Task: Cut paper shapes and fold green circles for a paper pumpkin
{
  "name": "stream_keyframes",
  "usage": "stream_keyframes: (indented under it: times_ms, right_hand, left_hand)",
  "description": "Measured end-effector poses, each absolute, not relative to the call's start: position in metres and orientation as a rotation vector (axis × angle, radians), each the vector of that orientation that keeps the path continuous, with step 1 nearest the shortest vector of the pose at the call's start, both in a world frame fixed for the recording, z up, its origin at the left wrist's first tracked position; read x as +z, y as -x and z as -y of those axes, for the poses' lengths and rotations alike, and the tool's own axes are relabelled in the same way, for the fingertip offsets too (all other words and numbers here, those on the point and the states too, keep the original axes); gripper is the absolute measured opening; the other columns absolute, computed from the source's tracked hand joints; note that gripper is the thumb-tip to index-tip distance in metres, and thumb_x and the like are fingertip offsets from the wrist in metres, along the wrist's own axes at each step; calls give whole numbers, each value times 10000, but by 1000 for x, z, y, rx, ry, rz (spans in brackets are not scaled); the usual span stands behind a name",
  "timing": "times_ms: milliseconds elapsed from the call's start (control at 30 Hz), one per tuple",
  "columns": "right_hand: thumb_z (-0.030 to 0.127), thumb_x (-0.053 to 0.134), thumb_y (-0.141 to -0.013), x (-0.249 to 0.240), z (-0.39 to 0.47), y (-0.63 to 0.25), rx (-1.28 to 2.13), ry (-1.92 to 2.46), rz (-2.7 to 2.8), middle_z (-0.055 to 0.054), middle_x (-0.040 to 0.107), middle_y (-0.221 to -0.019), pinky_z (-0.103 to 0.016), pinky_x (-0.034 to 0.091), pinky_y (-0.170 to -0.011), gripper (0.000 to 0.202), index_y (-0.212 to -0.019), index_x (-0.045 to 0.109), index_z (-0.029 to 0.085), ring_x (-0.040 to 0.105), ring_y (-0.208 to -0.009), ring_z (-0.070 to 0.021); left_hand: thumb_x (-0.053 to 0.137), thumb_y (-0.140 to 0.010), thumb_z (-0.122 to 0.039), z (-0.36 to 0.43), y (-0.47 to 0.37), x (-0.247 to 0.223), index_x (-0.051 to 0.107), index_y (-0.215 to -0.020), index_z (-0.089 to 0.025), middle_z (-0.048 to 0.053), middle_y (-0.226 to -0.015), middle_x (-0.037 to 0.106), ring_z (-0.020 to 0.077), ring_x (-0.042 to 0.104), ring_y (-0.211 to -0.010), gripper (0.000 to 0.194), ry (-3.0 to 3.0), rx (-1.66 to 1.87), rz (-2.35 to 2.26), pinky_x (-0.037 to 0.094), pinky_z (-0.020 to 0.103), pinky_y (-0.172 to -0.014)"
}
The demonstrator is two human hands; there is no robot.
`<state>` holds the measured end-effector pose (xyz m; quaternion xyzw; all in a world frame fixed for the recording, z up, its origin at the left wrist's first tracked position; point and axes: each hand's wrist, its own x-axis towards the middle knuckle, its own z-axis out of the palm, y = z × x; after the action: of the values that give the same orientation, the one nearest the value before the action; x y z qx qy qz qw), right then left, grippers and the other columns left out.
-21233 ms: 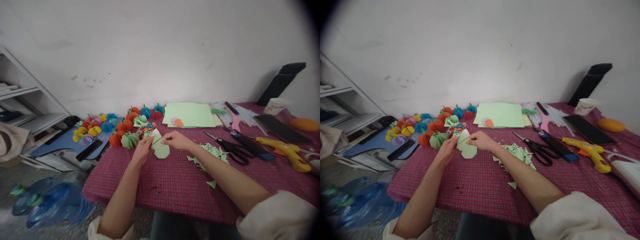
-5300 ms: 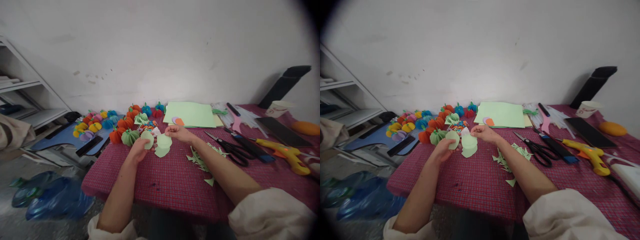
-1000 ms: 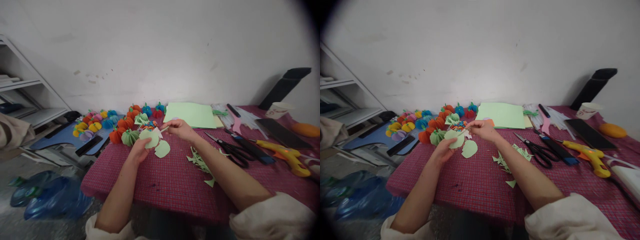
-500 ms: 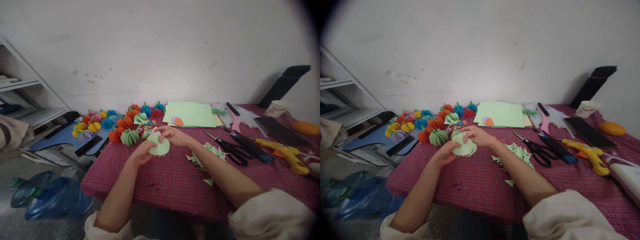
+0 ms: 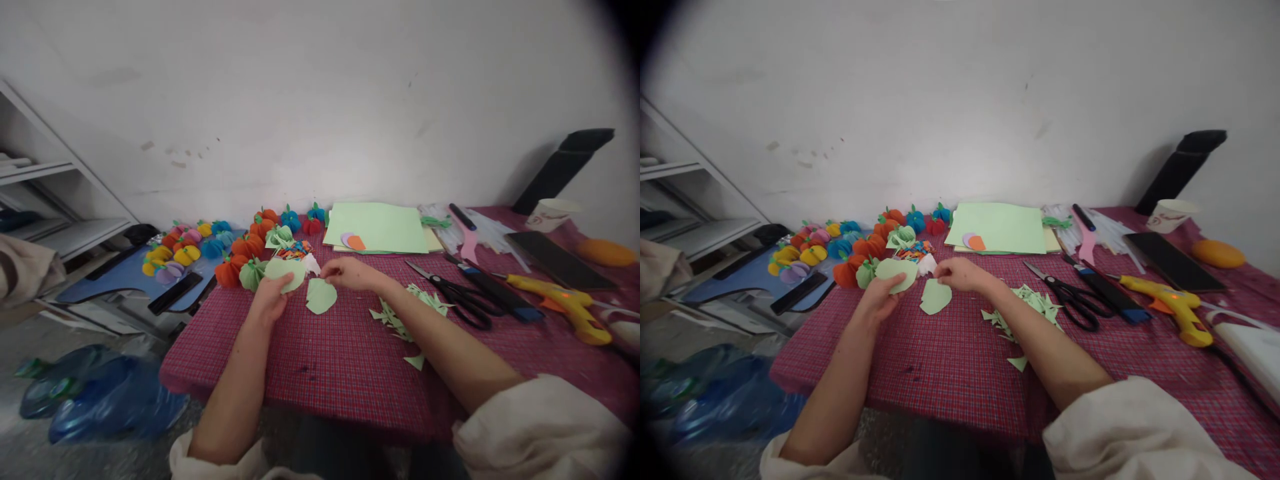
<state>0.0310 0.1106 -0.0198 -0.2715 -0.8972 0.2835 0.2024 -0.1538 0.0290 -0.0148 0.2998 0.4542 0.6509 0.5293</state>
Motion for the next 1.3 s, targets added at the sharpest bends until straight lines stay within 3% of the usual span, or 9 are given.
stream_keyframes:
  times_ms: [200,433,633,867,1100,1300]
  right_hand:
    - [201,621,-685,-37,-112,-26,550,746,2759,-102,611,-977,-283,393,-765,324,-1007,641,163,558,-868,-207]
    - [214,629,-682,-42,-117,-28,542,750,2788,-103,579,-997,-281,395,-763,358,-1037,624,167,551,-868,-206]
    - [191,646,-652,-45,-119,-29,641,758,2722,-89,575,-938,-270,394,-735,282,-932,652,155,539,-822,-189]
    - [153,530,-735,-46,-123,-36,820,725,2610,-37,614,-805,-239,408,-673,145,-828,640,148,545,-732,-139]
    - [230,458,-797,-14,-124,-51,1042,624,2476,-7,601,-757,-221,425,-618,175,-891,577,143,539,-673,-104]
    - [319,559,-746,-4,-107,-31,1222,536,2197,6,583,-702,-212,407,-574,208,-874,569,155,522,-625,-99]
  left_hand:
    - [676,-565,-65,-31,154,-15,592,-902,-144,55,-897,667,190,624,-785,356,-676,1579,-1087,524,325,-683]
    - [682,-566,-92,-29,153,-15,598,-909,-132,69,-897,667,186,629,-775,355,-700,1560,-1099,520,303,-669]
    - [696,-558,-96,-30,154,-18,601,-897,-133,75,-899,671,193,626,-779,354,-724,1548,-1076,521,300,-666]
    - [697,-554,-89,-31,154,-19,607,-893,-123,71,-893,667,177,625,-744,353,-724,1557,-1097,524,295,-649]
    - [693,-566,-117,-29,151,-16,611,-901,-120,70,-891,665,180,622,-742,345,-737,1518,-1112,511,311,-656]
    - [680,-611,-223,-23,142,-18,631,-913,-118,83,-861,673,170,617,-688,324,-869,1292,-1075,480,282,-605]
